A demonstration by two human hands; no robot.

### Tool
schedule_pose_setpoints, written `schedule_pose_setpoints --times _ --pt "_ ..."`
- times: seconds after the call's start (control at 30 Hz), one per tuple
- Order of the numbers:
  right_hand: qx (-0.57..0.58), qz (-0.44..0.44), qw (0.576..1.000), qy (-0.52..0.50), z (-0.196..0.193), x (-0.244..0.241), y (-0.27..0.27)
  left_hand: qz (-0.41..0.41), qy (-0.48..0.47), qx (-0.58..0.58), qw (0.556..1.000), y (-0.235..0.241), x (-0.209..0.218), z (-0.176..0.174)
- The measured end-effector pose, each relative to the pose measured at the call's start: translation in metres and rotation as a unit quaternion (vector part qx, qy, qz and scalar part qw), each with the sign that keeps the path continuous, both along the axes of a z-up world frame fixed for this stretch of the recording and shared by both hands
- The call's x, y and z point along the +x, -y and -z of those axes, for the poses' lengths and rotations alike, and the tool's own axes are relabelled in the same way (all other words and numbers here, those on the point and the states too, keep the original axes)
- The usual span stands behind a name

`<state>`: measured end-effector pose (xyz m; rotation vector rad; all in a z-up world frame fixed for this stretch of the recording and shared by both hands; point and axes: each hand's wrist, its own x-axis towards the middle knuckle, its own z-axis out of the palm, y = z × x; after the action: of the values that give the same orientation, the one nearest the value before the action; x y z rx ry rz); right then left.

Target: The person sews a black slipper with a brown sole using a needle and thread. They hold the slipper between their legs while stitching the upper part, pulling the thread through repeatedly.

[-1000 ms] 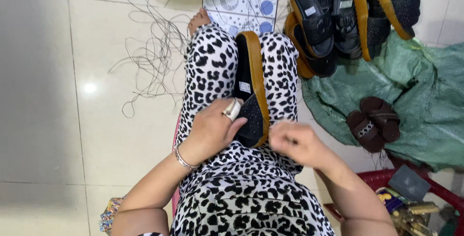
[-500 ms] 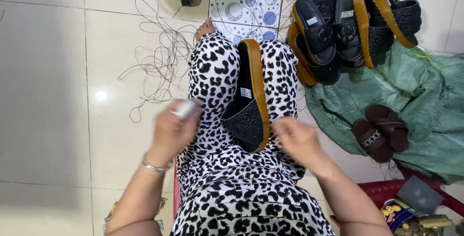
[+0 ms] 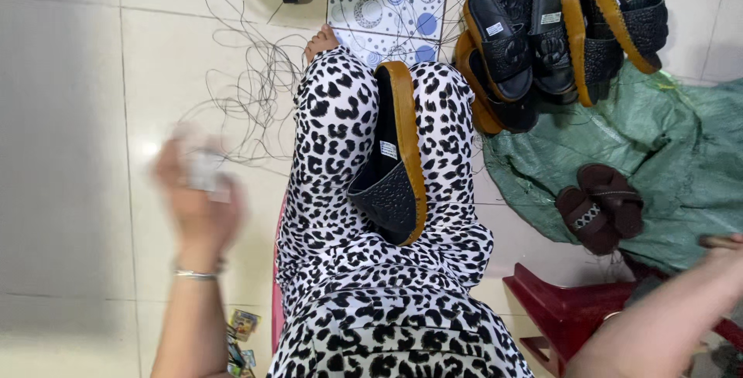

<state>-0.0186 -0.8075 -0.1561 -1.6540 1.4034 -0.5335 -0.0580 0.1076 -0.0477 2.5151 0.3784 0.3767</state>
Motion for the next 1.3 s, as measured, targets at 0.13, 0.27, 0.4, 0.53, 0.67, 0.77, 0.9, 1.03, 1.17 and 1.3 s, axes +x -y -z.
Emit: schedule_pose_setpoints --times 0.13,0.27,0.4,0.53,0.67,0.77,0.9,1.03,1.17,1.3 --pt "-0.024 -0.139 0.990 -0.013 -0.081 0.082 -0.296 0.247 -0.057 -0.010 0.967 0.098 0.003 0.000" --pt "0.015 -0.476 0.877 0.059 -0.131 0.007 -0.478 0.323 -0.049 0.145 0.934 0.108 -0.001 0.019" --pt "0.116 -0.646 0.752 0.067 -0.103 -0.018 -0.490 0.228 -0.280 0.074 0.929 0.077 0.001 -0.018" --pt "0.025 -0.792 0.609 -0.029 -0.126 -0.015 -0.491 0.213 -0.178 -0.444 0.852 0.049 0.003 -0.038" --pt "0.021 -0.810 0.584 -0.038 -0.137 -0.013 -0.487 0.234 0.023 -0.776 0.585 0.038 0.007 -0.001" --pt "0.124 -0.776 0.604 0.132 -0.153 -0.004 -0.504 0.234 0.057 -0.804 0.543 0.039 0.017 0.012" --pt "0.305 -0.708 0.583 0.256 -0.139 -0.002 -0.537 0.084 0.065 -0.871 0.480 0.044 0.027 0.031" --pt "0.455 -0.544 0.616 0.344 -0.080 -0.008 -0.531 -0.088 0.014 -0.812 0.577 0.041 0.028 0.049" --pt "0.358 -0.585 0.711 0.157 -0.107 0.009 -0.496 0.010 -0.062 -0.787 0.614 0.009 0.023 0.062" --pt "0.159 -0.590 0.790 0.047 -0.108 0.033 -0.438 0.020 -0.106 -0.214 0.971 -0.012 0.019 0.030"
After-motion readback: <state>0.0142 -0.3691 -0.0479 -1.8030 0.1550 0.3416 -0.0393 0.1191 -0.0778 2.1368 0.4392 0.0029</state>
